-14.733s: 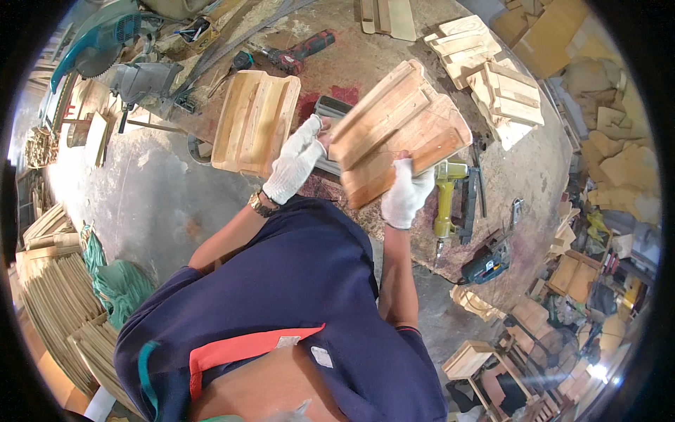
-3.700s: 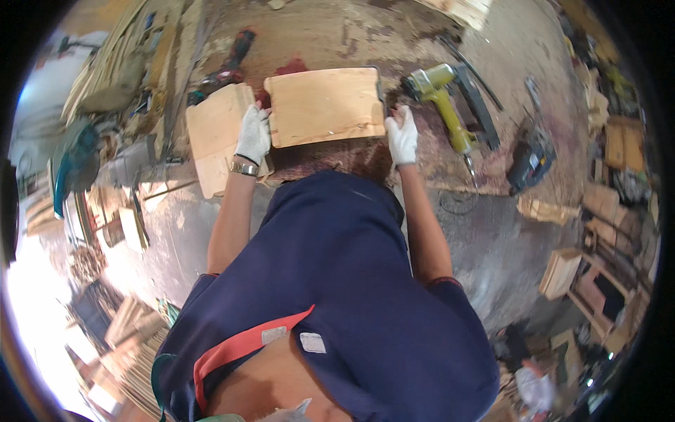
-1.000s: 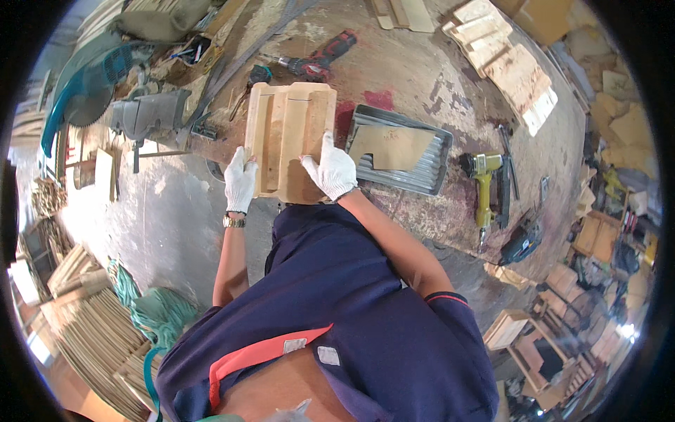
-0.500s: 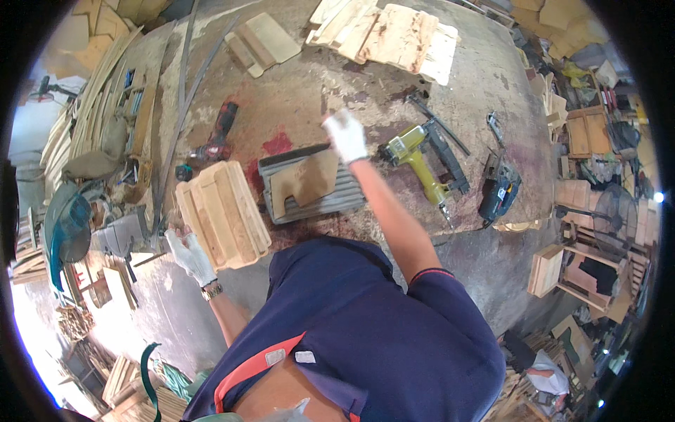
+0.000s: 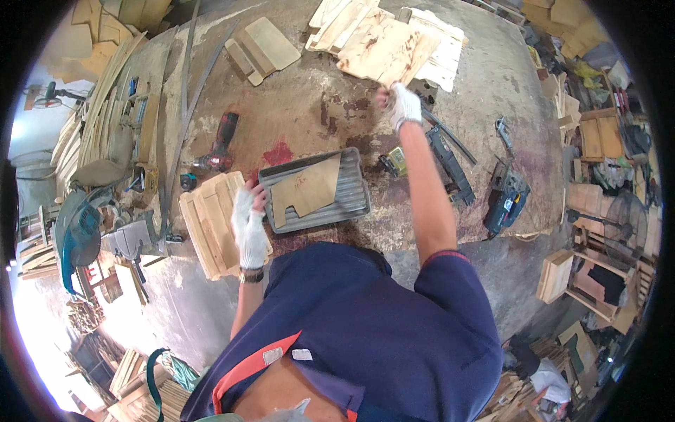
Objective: The person assembles small wooden boxes by aligning pre-cut wooden pieces and securing them with a nail gun. They repeatedly pick up pieces, position them, and fasten them together on a workbench.
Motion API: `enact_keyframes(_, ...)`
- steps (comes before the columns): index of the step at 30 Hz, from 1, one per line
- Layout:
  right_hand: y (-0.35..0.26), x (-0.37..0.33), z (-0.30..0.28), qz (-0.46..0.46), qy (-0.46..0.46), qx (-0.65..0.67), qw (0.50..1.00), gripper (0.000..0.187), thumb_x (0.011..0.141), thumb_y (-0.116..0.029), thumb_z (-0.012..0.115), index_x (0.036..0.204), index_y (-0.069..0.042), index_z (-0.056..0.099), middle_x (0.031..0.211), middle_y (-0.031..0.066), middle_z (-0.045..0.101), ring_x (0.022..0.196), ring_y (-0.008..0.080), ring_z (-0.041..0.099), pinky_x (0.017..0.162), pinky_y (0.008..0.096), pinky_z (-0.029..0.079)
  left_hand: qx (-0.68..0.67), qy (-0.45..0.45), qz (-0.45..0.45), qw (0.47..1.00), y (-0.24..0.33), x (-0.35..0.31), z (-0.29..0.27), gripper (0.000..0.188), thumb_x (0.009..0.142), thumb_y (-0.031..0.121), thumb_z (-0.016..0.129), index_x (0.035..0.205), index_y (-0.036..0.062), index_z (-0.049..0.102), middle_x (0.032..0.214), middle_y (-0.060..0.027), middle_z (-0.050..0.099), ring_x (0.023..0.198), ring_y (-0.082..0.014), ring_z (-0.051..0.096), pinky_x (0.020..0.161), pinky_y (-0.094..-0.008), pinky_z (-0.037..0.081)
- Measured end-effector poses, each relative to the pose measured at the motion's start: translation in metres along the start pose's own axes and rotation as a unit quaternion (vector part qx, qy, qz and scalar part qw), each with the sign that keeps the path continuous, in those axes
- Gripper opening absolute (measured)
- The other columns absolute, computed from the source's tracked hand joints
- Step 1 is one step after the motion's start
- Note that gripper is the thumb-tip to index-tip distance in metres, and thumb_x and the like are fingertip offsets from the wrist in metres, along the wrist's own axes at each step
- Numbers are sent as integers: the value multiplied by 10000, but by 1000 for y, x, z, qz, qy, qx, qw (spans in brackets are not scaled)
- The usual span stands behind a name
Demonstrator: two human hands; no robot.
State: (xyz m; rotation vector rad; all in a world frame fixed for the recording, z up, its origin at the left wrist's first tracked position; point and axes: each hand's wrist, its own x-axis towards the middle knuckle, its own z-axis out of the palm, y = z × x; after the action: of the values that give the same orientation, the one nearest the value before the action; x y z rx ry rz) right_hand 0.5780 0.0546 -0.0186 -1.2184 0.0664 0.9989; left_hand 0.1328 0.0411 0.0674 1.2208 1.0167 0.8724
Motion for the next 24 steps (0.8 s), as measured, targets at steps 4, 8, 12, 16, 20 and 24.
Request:
enact_keyframes(4,61,-142,23,28,-84,97,991,214,1013,-264,561,1107,-72,546,935,103,660,717,174,618,690,301,536,-204,-94,-123,967,-21,21,48,659,1001,304,622,1491,-38,346,1340,-151,572,1193,-217,576,968,-326,472)
enact_keyframes(8,117,-251,26,50,-137,-77,986,348,1006,-331,591,1168,-24,564,1037,119,673,757,176,653,728,326,565,-173,27,-206,963,-26,24,86,554,934,286,724,1344,-17,509,1217,-91,634,1032,-132,603,878,-271,489)
enact_keyframes(12,123,-289,4,-5,-198,-153,968,558,1030,-369,542,1400,42,470,1245,161,637,1073,199,651,826,313,539,-297,97,-82,946,-9,8,67,334,942,164,701,1210,-10,604,1121,-61,681,977,-129,634,870,-294,511)
enact_keyframes(16,93,-264,-32,-351,8,-407,843,531,1026,-347,547,1367,52,472,1265,133,615,1078,219,635,943,325,482,-213,-39,-57,975,-7,4,11,339,951,217,686,1188,-20,638,1085,-51,693,937,-111,632,823,-276,504)
enact_keyframes(20,97,-245,-60,-210,-84,-344,911,358,1005,-240,588,1185,62,656,1045,51,696,969,133,590,881,292,467,-130,-62,-71,987,-34,11,-3,379,949,276,685,1215,10,642,1072,-2,683,940,-76,592,837,-260,473)
enact_keyframes(24,126,-217,-77,-171,20,-253,952,316,989,-224,628,1117,57,698,962,44,703,889,94,598,817,259,475,99,69,24,992,-62,22,-11,394,984,273,625,1221,-42,618,1071,-56,699,941,-122,612,865,-287,475)
